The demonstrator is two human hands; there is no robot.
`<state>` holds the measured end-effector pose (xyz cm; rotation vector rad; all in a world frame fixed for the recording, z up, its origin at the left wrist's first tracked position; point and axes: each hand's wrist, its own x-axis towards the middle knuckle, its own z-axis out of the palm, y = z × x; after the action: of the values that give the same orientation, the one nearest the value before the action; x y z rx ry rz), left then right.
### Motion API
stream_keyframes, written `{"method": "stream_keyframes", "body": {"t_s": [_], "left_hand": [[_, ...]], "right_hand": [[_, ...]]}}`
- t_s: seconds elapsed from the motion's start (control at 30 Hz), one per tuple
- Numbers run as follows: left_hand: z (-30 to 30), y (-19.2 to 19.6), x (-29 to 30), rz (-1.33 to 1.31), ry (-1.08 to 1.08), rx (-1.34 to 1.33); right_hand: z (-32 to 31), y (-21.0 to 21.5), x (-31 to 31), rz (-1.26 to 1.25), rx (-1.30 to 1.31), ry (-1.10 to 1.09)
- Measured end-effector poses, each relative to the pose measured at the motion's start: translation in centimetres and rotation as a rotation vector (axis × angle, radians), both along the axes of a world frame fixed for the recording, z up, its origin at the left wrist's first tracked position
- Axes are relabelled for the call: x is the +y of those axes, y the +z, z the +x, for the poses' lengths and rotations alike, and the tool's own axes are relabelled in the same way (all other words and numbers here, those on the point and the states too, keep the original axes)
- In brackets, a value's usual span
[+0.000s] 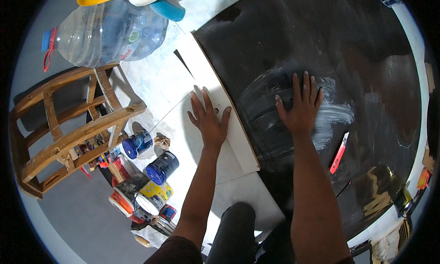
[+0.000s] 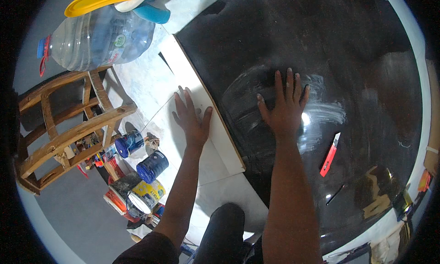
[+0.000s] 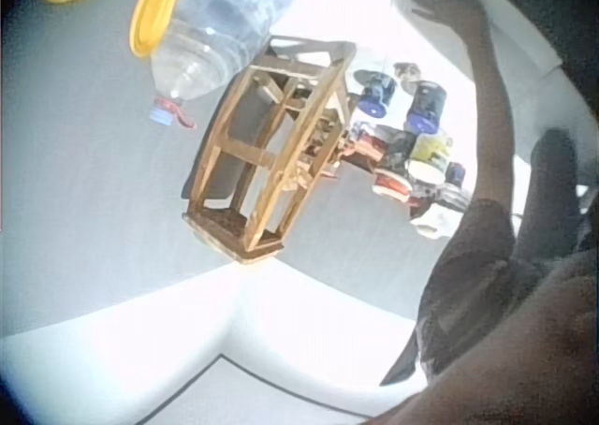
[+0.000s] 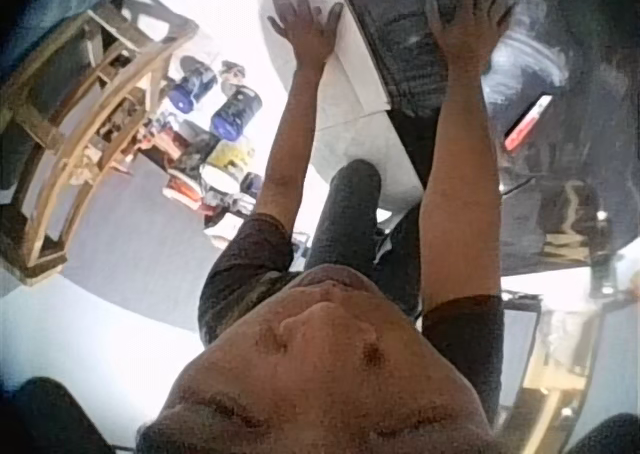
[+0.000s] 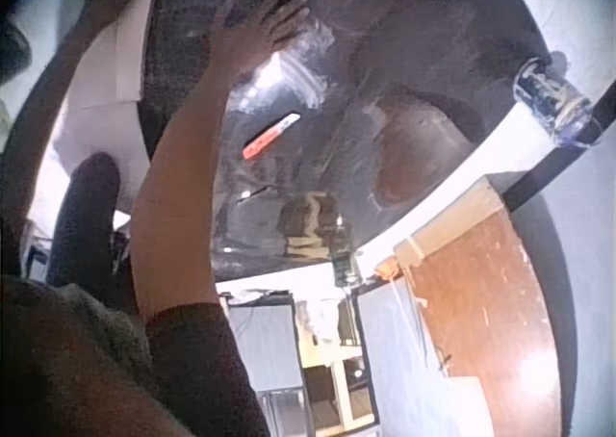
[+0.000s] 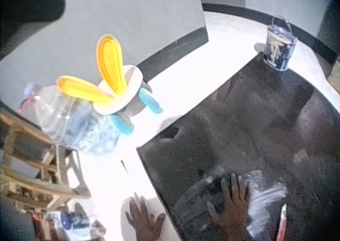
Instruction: The person marks a large black sheet with a pencil using a white template and then cuts the material along the marked line with a utility knife.
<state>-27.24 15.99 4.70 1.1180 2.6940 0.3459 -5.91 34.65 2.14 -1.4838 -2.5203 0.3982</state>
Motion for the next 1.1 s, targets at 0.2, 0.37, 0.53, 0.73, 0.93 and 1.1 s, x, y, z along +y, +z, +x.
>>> {"method": "stream_keyframes", "body": {"t_s": [0.2,0.37,0.53,0.73,0.93,1.1], "left_hand": [[9.5,7.0,-0.9,-0.286,0.138,-0.286],[10.4,5.3,-1.9,-0.345,0.203,-0.343],[9.4,7.5,-0.8,-0.408,0.112,-0.361],[9.8,7.9,-0.3,-0.432,0.160,-0.392],[11.9,5.7,-0.7,-0.353,0.191,-0.348],[10.7,4.2,-1.9,-0.203,0.060,-0.234]], "right_hand": [[0.3,-0.4,-0.1,0.028,0.006,0.002],[0.0,-0.9,-0.2,0.058,0.058,-0.003],[0.7,-1.6,0.4,0.096,0.029,0.005],[0.3,-2.0,0.1,0.067,0.051,-0.001],[0.3,-1.7,0.1,0.067,0.018,-0.006],[0.7,-2.1,0.3,0.058,0.016,-0.017]]}}
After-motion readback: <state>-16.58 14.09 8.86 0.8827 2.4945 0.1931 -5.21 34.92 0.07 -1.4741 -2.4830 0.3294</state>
